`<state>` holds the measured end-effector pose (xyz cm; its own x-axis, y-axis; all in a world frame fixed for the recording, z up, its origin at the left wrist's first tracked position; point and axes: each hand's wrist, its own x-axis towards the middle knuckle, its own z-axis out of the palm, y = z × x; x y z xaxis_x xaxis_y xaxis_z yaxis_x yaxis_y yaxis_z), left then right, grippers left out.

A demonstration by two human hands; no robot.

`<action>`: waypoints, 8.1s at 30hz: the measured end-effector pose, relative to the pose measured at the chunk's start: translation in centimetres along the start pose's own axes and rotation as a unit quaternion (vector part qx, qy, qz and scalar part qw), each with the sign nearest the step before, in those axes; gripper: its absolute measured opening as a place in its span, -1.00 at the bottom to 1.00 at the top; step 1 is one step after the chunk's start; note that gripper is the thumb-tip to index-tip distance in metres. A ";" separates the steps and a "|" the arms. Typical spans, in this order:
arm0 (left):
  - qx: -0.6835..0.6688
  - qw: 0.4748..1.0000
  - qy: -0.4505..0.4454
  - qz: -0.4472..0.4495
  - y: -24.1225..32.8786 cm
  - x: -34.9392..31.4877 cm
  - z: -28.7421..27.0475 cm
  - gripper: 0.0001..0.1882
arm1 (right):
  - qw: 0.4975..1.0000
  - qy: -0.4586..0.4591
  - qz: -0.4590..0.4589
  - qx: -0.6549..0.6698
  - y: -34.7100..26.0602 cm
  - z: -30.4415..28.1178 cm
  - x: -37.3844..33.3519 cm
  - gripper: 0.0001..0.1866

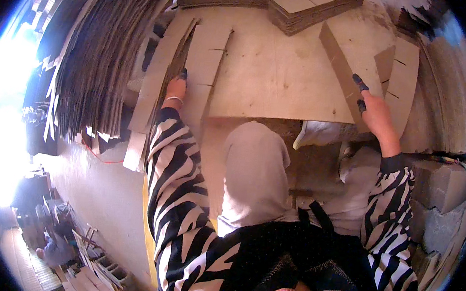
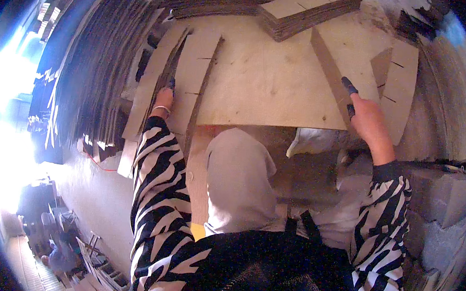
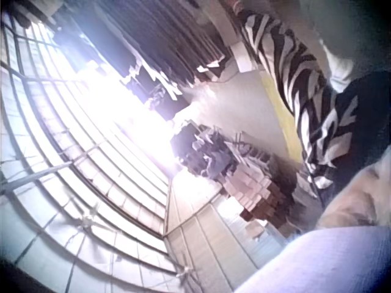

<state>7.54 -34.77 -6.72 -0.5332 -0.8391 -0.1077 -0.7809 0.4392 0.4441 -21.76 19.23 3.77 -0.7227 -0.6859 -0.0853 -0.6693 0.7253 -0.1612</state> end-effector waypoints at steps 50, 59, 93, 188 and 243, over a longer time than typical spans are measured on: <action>-0.342 0.930 -0.131 0.038 23.1 -13.9 13.7 -0.66 | 0.939 0.219 -0.207 0.163 -5.1 0.9 -0.1 -0.64; -0.212 0.944 -0.174 0.183 27.9 -16.8 13.0 -0.72 | 0.975 0.121 -0.175 0.069 -2.6 5.5 1.5 -0.73; -0.296 0.946 -0.045 0.126 20.7 -9.1 11.8 -0.69 | 0.952 0.162 -0.246 0.081 -5.5 4.3 1.9 -0.75; 0.172 0.918 -0.073 0.351 25.3 -21.0 7.9 -0.78 | 0.960 0.090 -0.243 0.111 -7.1 6.8 -1.9 -0.72; 0.214 0.952 0.030 0.218 27.5 -12.1 6.1 -0.64 | 0.937 0.339 0.056 0.059 10.9 -3.5 -4.0 -0.73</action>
<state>-9.50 -10.57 1.35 -0.8271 -0.5590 0.0594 -0.5582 0.8292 0.0306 -26.79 30.07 5.79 -0.7578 -0.3808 0.5299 -0.5873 0.7519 -0.2995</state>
